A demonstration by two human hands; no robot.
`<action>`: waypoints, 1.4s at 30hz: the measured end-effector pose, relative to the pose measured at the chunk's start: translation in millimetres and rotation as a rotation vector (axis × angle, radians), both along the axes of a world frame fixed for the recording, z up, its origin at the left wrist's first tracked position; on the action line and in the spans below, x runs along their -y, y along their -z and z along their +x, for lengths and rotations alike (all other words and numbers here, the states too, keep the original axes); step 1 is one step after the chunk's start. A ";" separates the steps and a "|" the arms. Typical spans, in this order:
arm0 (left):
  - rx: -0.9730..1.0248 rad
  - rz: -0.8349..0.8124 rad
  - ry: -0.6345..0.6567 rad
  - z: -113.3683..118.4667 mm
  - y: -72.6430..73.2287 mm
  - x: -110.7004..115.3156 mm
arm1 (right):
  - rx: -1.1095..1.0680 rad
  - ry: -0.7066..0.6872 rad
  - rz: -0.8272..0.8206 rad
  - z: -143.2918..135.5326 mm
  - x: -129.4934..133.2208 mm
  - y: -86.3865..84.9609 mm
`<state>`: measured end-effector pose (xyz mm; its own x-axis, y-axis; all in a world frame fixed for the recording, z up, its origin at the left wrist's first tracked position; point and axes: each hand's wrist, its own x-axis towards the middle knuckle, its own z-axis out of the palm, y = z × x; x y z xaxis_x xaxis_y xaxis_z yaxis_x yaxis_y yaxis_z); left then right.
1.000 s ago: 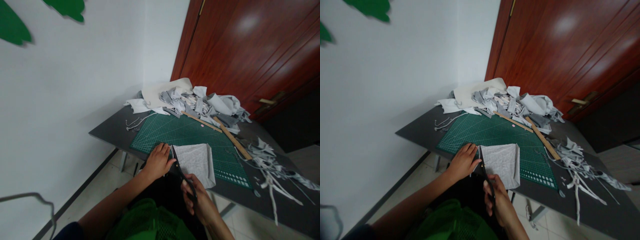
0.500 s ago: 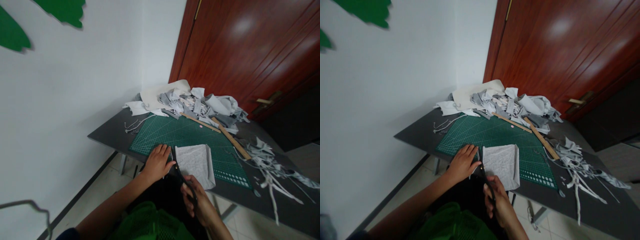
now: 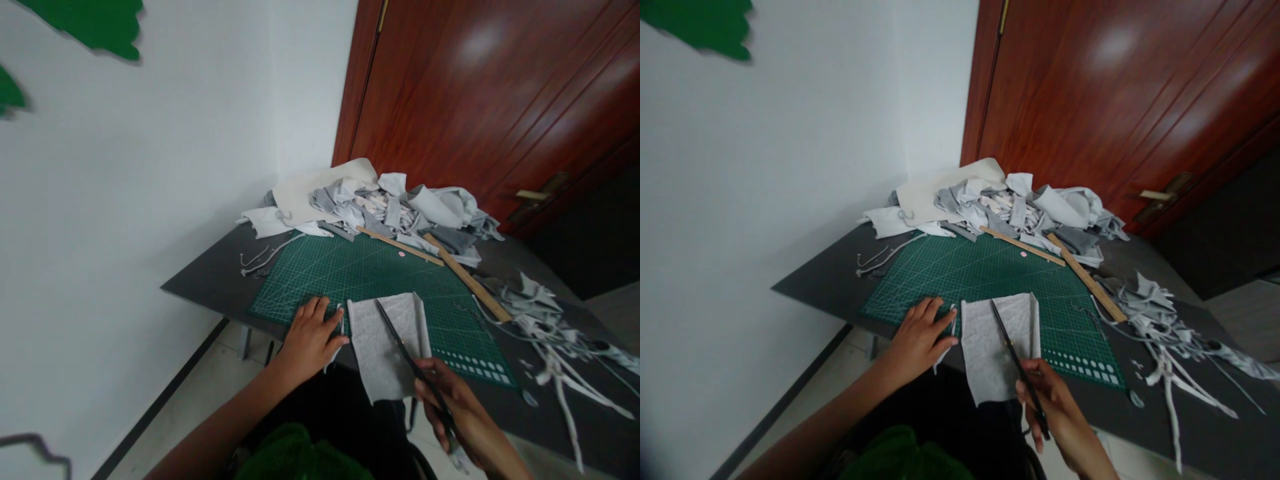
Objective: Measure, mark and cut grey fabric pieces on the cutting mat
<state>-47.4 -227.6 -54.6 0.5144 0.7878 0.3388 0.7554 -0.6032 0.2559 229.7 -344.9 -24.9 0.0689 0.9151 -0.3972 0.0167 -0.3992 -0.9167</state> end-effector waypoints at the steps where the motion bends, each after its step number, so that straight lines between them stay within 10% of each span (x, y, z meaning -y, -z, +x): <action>1: 0.001 -0.004 0.001 -0.4 0.0 0.2 | 0.010 -0.016 -0.004 1.8 -1.8 -0.7; 9: -0.107 -0.029 -0.024 -0.1 -10.5 -12.9 | 0.151 -0.204 0.035 -3.3 -50.8 9.2; 22: -0.201 -0.150 -0.088 14.1 -35.3 -103.6 | 0.188 -0.262 0.110 -23.4 -194.5 -6.0; 37: -0.001 -0.392 -0.151 55.8 -41.2 -252.2 | -0.533 -0.603 -0.178 58.6 -241.7 15.0; 42: 0.176 -0.327 -0.245 72.1 -27.9 -260.8 | -0.584 -0.619 -0.192 55.4 -245.5 16.4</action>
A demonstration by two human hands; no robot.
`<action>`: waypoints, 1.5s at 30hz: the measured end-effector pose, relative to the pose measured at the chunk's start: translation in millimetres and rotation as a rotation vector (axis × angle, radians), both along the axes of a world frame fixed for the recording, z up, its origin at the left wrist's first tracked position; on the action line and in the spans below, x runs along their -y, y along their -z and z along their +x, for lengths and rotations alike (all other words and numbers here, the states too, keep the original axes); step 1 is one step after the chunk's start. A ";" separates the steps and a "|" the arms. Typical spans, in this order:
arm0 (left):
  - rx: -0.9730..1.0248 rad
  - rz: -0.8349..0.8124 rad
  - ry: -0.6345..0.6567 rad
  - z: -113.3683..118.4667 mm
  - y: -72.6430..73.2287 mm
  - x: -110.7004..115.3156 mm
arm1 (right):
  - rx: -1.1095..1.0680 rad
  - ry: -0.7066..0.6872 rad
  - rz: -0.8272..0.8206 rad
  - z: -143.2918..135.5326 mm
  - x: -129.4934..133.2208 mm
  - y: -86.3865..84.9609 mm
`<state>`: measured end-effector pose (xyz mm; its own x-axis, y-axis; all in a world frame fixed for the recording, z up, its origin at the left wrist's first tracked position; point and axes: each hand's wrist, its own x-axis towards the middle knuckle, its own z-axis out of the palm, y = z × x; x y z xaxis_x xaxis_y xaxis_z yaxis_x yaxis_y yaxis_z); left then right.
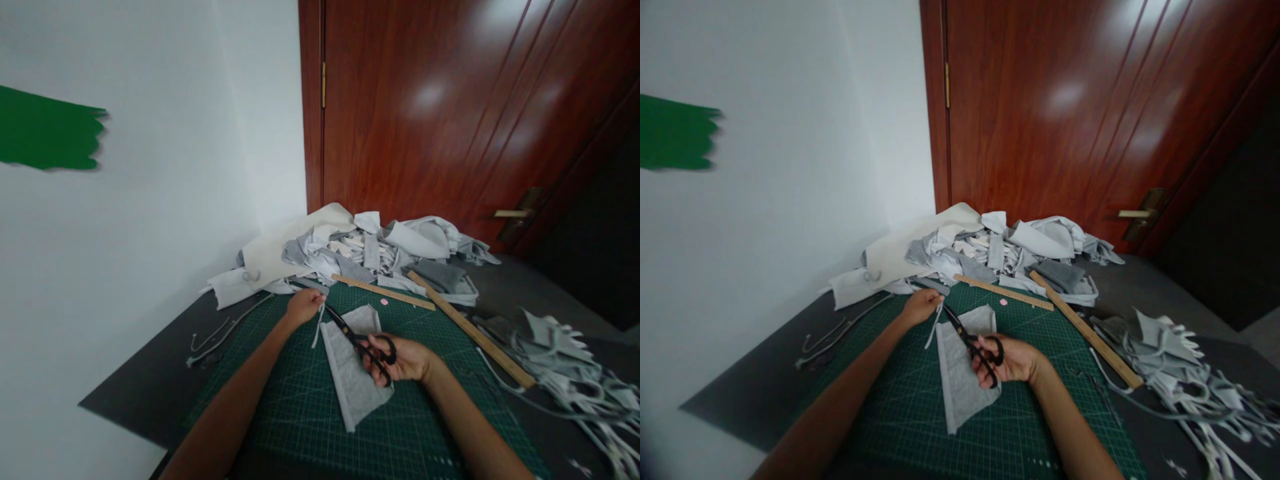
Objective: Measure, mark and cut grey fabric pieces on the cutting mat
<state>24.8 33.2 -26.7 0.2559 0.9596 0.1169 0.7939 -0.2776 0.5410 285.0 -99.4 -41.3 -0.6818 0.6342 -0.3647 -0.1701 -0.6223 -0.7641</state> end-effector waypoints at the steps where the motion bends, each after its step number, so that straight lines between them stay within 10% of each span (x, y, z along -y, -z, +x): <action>1: 0.038 0.035 -0.033 4.0 3.5 2.0 | 0.010 0.013 0.024 -2.0 1.2 -0.8; 12: 0.586 0.153 -0.137 10.5 15.4 3.6 | 0.496 0.304 0.572 -0.3 7.4 -20.3; 21: 0.911 -0.001 -0.032 26.2 -5.3 28.3 | 1.469 0.251 1.120 24.7 19.1 -31.6; 35: 0.972 -0.352 0.349 50.4 -7.0 67.2 | 1.165 0.186 1.234 48.3 18.1 -19.0; 45: 0.912 -0.326 0.442 61.6 0.5 83.8 | 0.545 0.642 1.050 -38.5 24.3 -8.1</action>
